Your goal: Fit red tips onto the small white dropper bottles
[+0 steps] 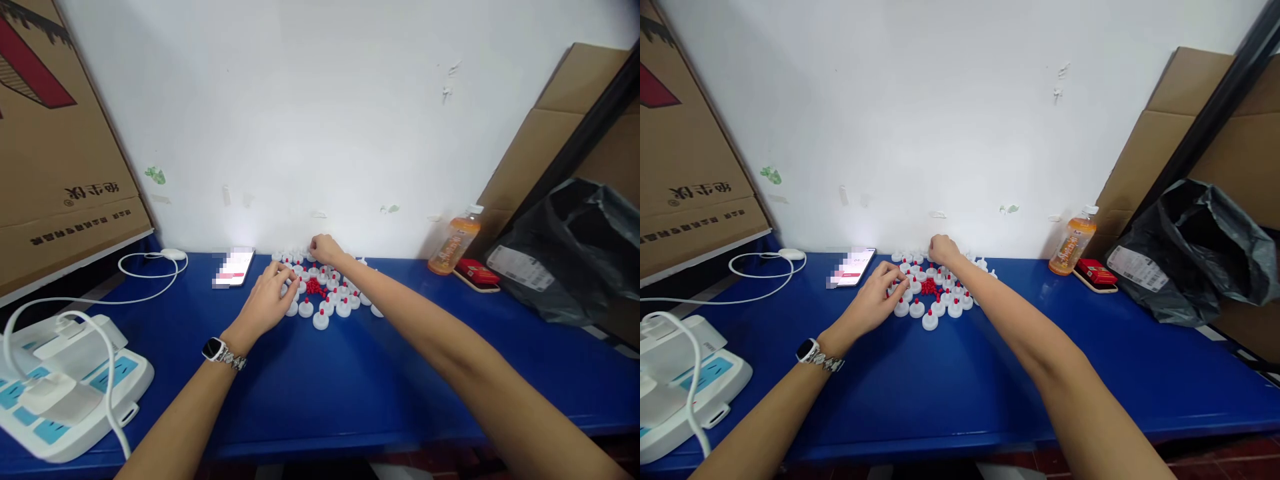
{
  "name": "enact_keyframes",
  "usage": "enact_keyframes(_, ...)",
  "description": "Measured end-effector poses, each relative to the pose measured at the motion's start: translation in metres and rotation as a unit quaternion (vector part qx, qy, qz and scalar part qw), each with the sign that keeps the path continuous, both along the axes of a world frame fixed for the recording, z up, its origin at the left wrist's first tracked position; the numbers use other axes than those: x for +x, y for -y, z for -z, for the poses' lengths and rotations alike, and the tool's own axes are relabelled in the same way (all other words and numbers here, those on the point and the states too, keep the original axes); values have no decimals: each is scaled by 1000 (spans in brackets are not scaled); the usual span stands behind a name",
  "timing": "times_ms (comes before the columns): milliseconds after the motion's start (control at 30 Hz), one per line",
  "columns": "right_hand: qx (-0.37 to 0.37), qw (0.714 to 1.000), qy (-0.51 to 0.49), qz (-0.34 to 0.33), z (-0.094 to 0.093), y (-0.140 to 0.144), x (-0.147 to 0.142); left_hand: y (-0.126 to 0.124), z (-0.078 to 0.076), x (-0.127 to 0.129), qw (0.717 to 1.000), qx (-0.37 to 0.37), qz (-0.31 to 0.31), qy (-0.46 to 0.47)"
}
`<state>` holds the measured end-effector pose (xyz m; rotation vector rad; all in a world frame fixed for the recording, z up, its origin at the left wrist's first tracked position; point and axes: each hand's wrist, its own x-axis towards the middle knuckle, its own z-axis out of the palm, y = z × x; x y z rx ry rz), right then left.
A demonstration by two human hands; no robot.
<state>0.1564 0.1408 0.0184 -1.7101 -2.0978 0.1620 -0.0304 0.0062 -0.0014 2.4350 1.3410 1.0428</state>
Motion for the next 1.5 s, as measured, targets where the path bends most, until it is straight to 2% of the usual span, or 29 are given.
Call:
enact_keyframes(100, 45, 998, -48, -10, -11, 28, 6, 4, -3, 2, 999, 24, -11, 20)
enact_keyframes(167, 83, 983, -155, -52, -19, 58, 10, 8, -6, 5, 998, 54, -13, 32)
enact_keyframes(233, 71, 958, -254, -111, -24, 92, 12, 13, -10, 8, 997, 76, -3, 29)
enact_keyframes(300, 57, 938, -312, -142, -25, 121, 11, 16, -12, 10, 997, 73, 12, 12)
enact_keyframes(367, 35, 923, -349, -160, -23, 141, 11, 17, -13, 11, 999, 46, 24, -7)
enact_keyframes(433, 24, 920, -355, -162, -19, 149, 12, 16, -11, 9, 999, 16, 34, -13)
enact_keyframes(533, 43, 953, -276, -119, -12, 146, 18, 14, -10, 7, 999, -7, 38, -8)
enact_keyframes(633, 56, 993, -86, -58, -6, 138, 25, 13, -9, 6, 999, -8, 31, -7)
enact_keyframes(733, 29, 997, 72, -25, -2, 132, 24, 13, -8, 8, 999, -1, 33, -13)
enact_keyframes(900, -34, 984, 177, 15, -8, 123, 12, 13, -6, 9, 999, 0, 32, -28)
enact_keyframes(1133, -7, 977, 211, 3, -5, 118, 10, 9, -4, 8, 999, 2, 39, -38)
enact_keyframes(1500, -3, 996, 81, -34, 12, 116, 25, 8, -2, 8, 998, -7, 41, -46)
